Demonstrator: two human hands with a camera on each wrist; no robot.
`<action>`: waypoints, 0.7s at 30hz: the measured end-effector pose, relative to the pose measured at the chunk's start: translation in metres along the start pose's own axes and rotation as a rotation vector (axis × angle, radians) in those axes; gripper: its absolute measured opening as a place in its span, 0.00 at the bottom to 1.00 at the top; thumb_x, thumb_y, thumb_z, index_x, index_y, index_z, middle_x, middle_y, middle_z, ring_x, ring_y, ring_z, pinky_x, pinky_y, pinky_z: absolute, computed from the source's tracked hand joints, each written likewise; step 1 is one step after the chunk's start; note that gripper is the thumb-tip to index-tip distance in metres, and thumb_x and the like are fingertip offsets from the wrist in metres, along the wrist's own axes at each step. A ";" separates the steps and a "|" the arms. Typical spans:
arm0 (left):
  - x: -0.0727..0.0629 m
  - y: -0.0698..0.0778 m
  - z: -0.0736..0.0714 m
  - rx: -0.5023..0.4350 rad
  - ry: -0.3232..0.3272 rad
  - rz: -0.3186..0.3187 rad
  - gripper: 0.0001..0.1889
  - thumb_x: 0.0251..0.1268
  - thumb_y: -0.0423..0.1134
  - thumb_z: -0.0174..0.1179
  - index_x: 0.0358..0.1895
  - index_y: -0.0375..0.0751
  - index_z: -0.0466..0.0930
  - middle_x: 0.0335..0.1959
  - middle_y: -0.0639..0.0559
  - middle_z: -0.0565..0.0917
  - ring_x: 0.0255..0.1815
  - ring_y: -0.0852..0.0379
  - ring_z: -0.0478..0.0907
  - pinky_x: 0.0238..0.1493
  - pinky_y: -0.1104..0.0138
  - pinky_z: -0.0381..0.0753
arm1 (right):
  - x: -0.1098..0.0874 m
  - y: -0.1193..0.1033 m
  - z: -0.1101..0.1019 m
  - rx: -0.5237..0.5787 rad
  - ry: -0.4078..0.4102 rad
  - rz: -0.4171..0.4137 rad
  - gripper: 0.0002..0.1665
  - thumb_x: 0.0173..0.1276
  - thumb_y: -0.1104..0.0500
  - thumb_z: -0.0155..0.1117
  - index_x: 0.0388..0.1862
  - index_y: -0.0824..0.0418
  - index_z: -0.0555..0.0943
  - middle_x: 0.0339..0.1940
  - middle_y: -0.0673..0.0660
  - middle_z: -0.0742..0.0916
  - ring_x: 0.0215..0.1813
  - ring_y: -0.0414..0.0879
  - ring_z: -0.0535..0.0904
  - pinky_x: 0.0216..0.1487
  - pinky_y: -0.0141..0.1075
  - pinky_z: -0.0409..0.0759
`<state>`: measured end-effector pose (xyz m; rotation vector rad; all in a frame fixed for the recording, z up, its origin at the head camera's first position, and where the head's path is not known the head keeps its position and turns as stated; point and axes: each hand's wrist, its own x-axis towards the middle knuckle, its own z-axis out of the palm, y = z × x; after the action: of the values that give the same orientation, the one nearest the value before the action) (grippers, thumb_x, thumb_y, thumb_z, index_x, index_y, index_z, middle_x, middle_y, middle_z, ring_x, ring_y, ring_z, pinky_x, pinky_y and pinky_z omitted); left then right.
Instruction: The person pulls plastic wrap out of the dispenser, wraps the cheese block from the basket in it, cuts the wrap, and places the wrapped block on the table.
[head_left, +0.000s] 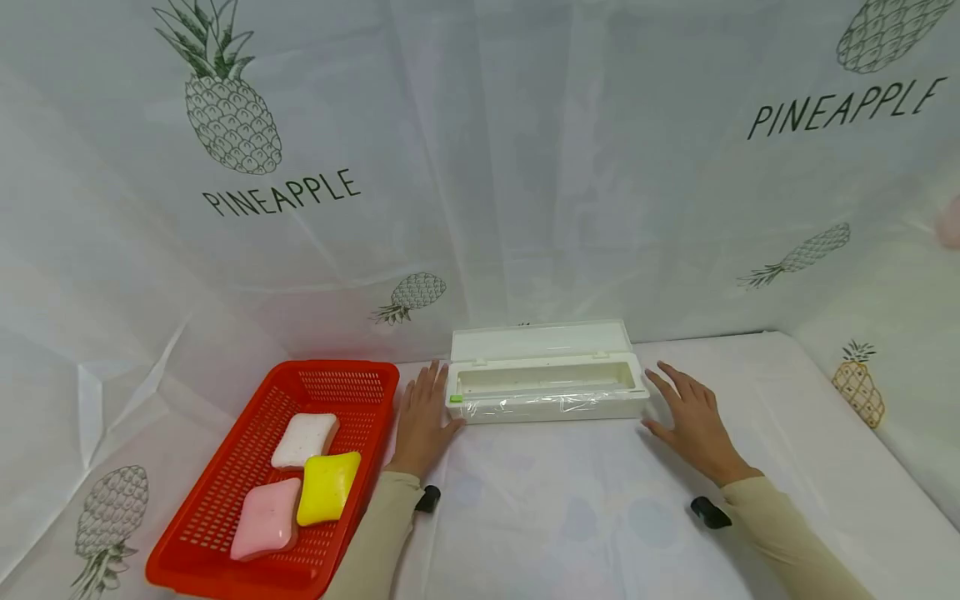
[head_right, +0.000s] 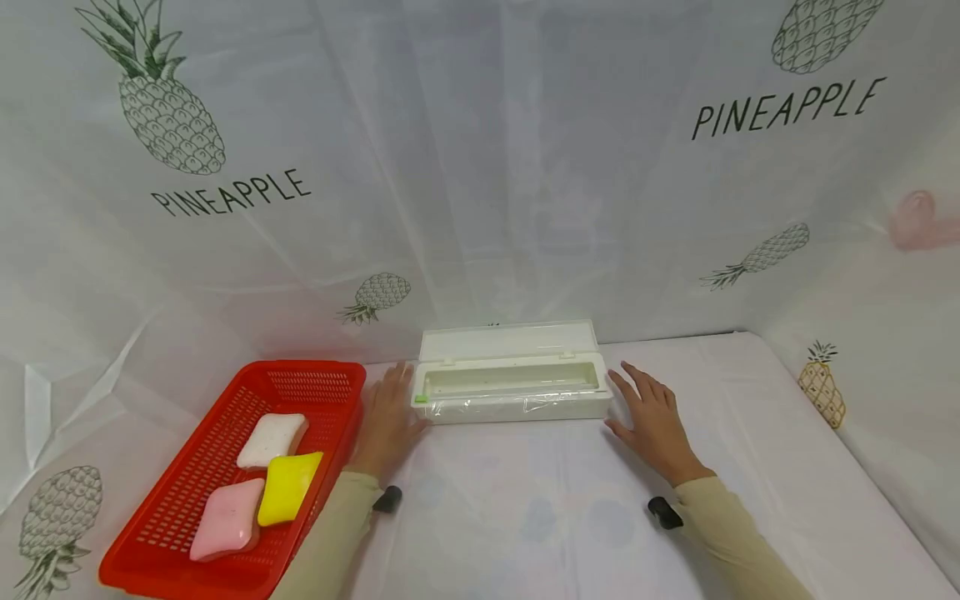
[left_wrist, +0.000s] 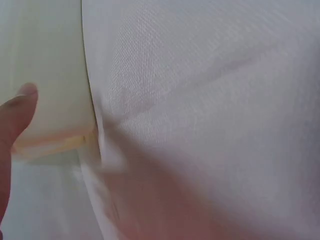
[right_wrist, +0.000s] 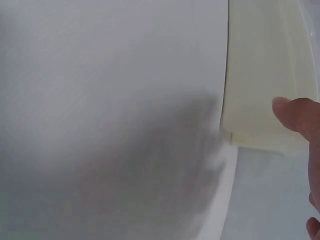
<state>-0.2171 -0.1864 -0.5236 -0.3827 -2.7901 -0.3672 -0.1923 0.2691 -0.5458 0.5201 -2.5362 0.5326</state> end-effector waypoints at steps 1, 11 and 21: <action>0.001 0.000 0.001 0.014 0.009 0.015 0.56 0.58 0.48 0.80 0.85 0.40 0.55 0.86 0.41 0.58 0.85 0.39 0.56 0.82 0.44 0.55 | 0.002 -0.003 0.002 -0.002 0.007 -0.014 0.54 0.50 0.61 0.87 0.75 0.66 0.71 0.75 0.71 0.70 0.69 0.73 0.67 0.63 0.68 0.62; 0.002 0.005 0.002 0.057 0.098 0.124 0.36 0.62 0.44 0.78 0.74 0.47 0.77 0.79 0.46 0.70 0.77 0.44 0.67 0.77 0.49 0.64 | 0.026 -0.024 0.017 0.008 0.059 -0.113 0.45 0.49 0.64 0.88 0.67 0.62 0.79 0.67 0.68 0.79 0.63 0.70 0.74 0.61 0.64 0.67; 0.001 0.004 0.005 -0.026 0.292 0.266 0.15 0.62 0.39 0.77 0.52 0.47 0.90 0.61 0.48 0.84 0.63 0.46 0.78 0.65 0.50 0.74 | 0.035 -0.029 0.024 0.030 0.146 -0.198 0.26 0.48 0.66 0.87 0.48 0.61 0.89 0.53 0.63 0.85 0.53 0.65 0.80 0.55 0.61 0.74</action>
<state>-0.2183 -0.1804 -0.5270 -0.6419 -2.4149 -0.3645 -0.2160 0.2242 -0.5385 0.7083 -2.3112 0.5162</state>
